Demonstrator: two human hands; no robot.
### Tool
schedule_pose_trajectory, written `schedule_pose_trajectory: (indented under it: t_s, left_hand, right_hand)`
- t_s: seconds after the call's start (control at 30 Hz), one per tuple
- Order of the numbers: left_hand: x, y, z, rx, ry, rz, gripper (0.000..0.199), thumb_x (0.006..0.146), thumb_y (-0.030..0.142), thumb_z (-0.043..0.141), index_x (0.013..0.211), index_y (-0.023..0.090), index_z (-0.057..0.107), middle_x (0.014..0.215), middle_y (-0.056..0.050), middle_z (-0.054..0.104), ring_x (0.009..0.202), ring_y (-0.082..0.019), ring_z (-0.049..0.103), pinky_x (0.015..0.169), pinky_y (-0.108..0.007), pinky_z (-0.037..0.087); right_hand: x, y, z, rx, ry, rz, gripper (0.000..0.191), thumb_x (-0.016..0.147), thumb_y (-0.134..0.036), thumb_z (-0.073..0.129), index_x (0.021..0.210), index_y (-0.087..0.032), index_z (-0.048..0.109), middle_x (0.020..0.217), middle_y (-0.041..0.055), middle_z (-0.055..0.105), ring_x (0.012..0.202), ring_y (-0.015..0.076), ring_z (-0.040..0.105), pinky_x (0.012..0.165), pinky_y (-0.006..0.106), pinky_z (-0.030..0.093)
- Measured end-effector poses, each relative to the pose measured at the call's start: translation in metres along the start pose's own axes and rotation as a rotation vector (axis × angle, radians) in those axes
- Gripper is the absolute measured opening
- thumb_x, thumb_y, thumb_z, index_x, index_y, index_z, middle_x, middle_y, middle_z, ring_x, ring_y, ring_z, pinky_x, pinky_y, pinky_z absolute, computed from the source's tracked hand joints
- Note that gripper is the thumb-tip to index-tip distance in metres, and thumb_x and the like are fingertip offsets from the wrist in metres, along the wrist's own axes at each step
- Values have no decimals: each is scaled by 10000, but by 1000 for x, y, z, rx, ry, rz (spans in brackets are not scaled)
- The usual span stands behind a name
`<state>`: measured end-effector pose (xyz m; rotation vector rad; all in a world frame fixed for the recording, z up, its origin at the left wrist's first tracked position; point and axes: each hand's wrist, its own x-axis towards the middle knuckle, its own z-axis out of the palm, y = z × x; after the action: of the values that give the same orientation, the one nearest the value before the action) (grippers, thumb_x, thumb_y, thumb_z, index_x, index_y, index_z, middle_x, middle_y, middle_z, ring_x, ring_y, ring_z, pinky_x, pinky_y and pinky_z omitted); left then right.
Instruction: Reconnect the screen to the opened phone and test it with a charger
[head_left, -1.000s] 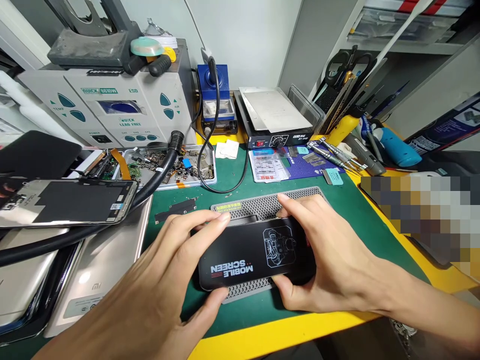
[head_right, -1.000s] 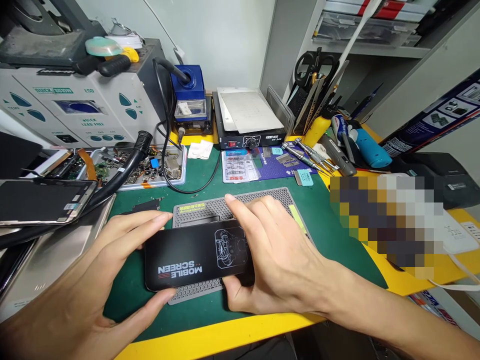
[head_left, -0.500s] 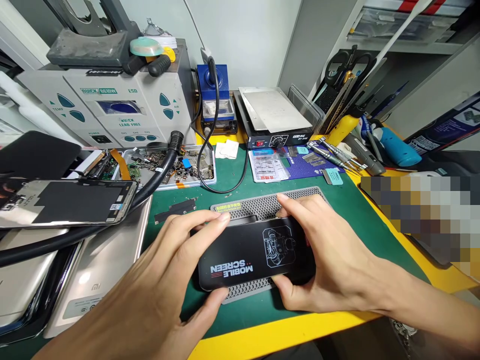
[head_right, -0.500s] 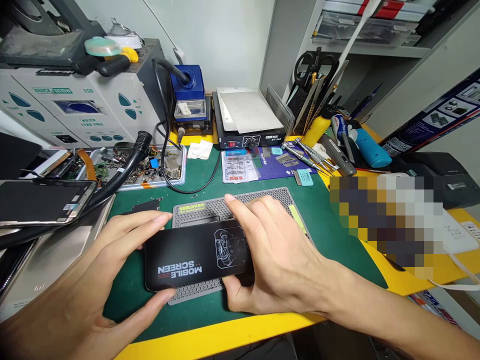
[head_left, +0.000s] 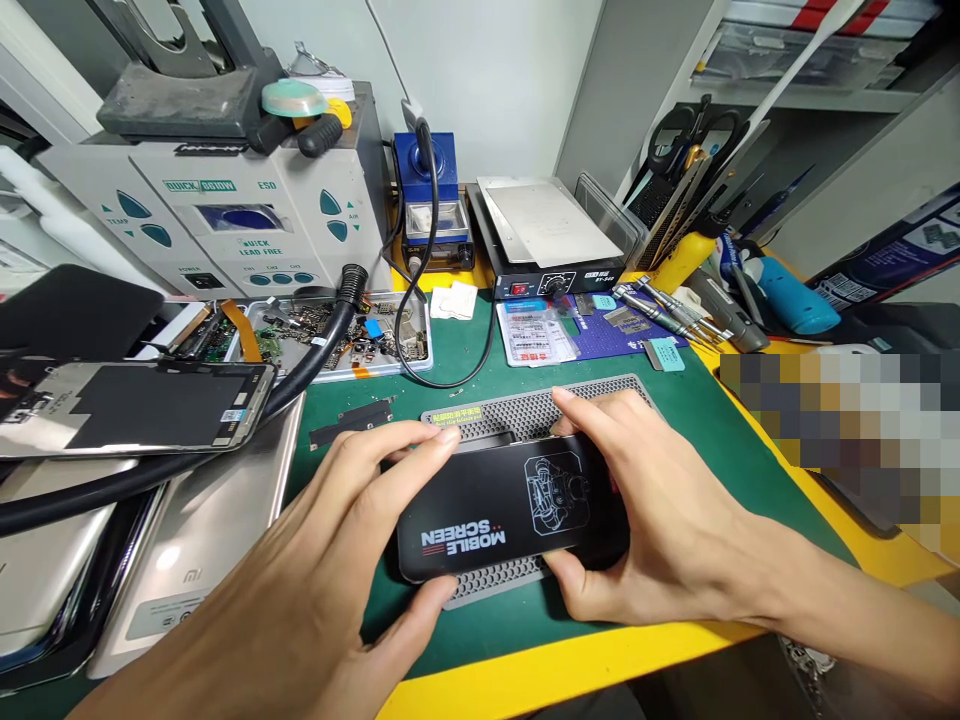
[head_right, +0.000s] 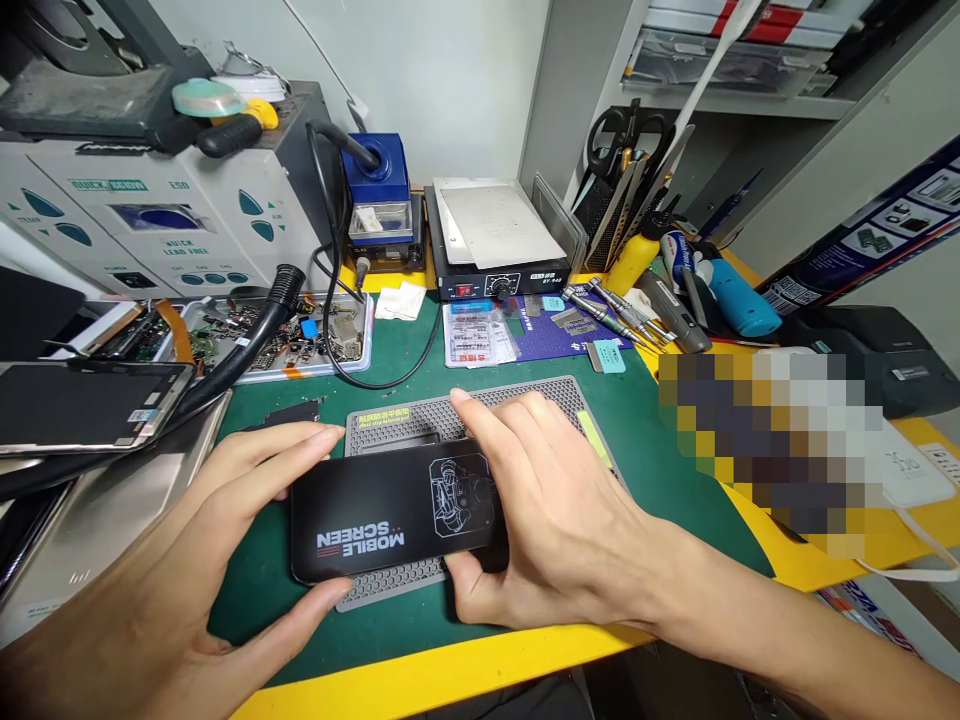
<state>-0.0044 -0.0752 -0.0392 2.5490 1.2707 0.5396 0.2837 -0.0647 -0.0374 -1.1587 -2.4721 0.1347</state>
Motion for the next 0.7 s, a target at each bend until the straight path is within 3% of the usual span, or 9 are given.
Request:
schedule_pose_trajectory:
  t_s: [0.5,0.7]
  left_hand:
    - [0,-1,-2,-7,-4,13,768,901,181,609,1575,257,250,1560,-46,366,1447,-227,351,1231,-354,294]
    - [1,-1,-2,-9,-5,14,760,900,169,608,1570,241,258,1562,-31,346,1459,-189,328,1247,-267,217]
  right_hand:
    - [2,-2,-2,16,-15,-1,968,728,-355,675,1536,-56,235,1128,174,538,968,313,498,798,493,510]
    - [2,-1,-1,14,-19,16,953,726,-361,669,1527,-44,263,1089,162,535,957,310,498,785,480,507]
